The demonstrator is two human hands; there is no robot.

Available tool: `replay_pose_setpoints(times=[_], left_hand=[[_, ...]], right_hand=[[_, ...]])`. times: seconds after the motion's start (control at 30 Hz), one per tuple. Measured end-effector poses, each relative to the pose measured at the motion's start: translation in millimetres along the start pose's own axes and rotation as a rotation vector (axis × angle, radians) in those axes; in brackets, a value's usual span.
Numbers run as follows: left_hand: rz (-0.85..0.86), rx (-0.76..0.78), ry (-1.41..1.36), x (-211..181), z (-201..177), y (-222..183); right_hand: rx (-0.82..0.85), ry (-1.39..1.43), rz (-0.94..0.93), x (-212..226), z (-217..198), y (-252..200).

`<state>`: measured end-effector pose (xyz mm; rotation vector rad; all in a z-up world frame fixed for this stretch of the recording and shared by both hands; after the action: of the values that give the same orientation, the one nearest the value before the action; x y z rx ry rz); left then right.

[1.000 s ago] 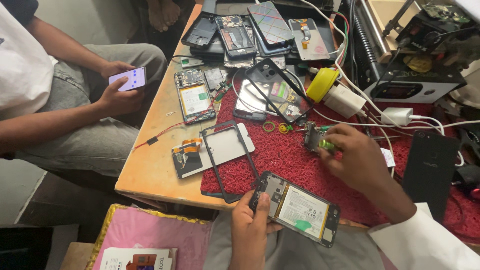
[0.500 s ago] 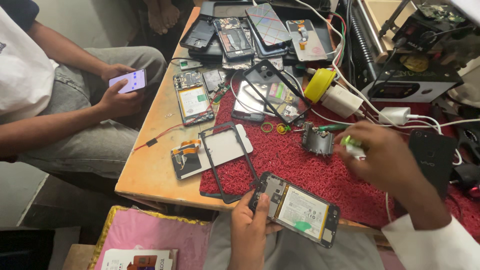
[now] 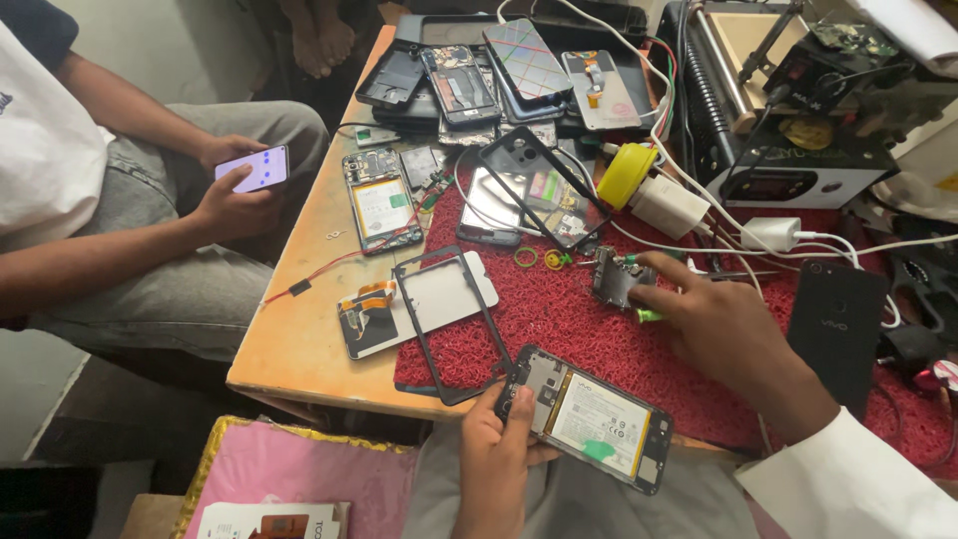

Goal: The person disassembles a smartphone, removes the back cover, and uses a screwdriver to manipulate internal components. They handle various phone parts, including batteries and circuit boards, on a cluttered workbench.

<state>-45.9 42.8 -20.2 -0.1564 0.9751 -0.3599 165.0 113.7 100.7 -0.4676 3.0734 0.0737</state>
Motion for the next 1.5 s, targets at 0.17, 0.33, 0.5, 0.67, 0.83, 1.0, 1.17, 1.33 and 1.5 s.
replay_pose_setpoints(times=[0.17, 0.33, 0.5, 0.67, 0.83, 1.0, 1.17, 1.33, 1.5], left_hand=[[-0.017, -0.026, 0.040, -0.1, -2.7, -0.4], [0.000, -0.021, 0.035, 2.3, -4.4, -0.5], [-0.011, -0.010, 0.026, 5.5, -5.3, 4.7], [0.014, -0.001, 0.080, 5.5, -9.2, 4.3], [0.031, 0.011, 0.073, 1.6, -5.0, 6.5], [0.009, 0.036, 0.023, 5.1, -3.4, 7.5], [0.026, 0.023, 0.063, 7.2, -7.0, 7.6], [0.022, 0.024, 0.042, 5.0, -5.3, 5.6], [0.012, 0.007, 0.047, 1.7, -4.4, 3.7]], right_hand=[[-0.169, 0.034, -0.149, 3.8, -12.1, -2.5], [-0.289, 0.202, -0.198, 5.1, -25.9, -3.4], [-0.160, 0.194, -0.164, 18.6, -9.1, -3.6], [-0.155, 0.271, -0.094, 16.9, -8.6, -18.7], [-0.012, 0.792, 0.357, -45.6, -18.8, -33.5], [0.279, 1.914, -0.024, 11.5, -51.2, -4.8], [0.549, 2.128, -0.328, 111.0, -87.5, 54.3], [0.548, 2.135, -0.186, 158.0, -86.1, 96.3], [0.516, 2.125, -0.110, 171.0, -66.1, 109.5]])
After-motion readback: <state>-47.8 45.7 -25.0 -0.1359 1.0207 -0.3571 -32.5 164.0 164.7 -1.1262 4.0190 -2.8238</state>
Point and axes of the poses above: each hand's wrist, its own y-axis towards the middle knuckle, its own z-axis out of the palm, x = y × z, the point moved 8 cm from there along y, towards the middle knuckle, and after that the axes turned 5 degrees about x, right-handed, at the moved point
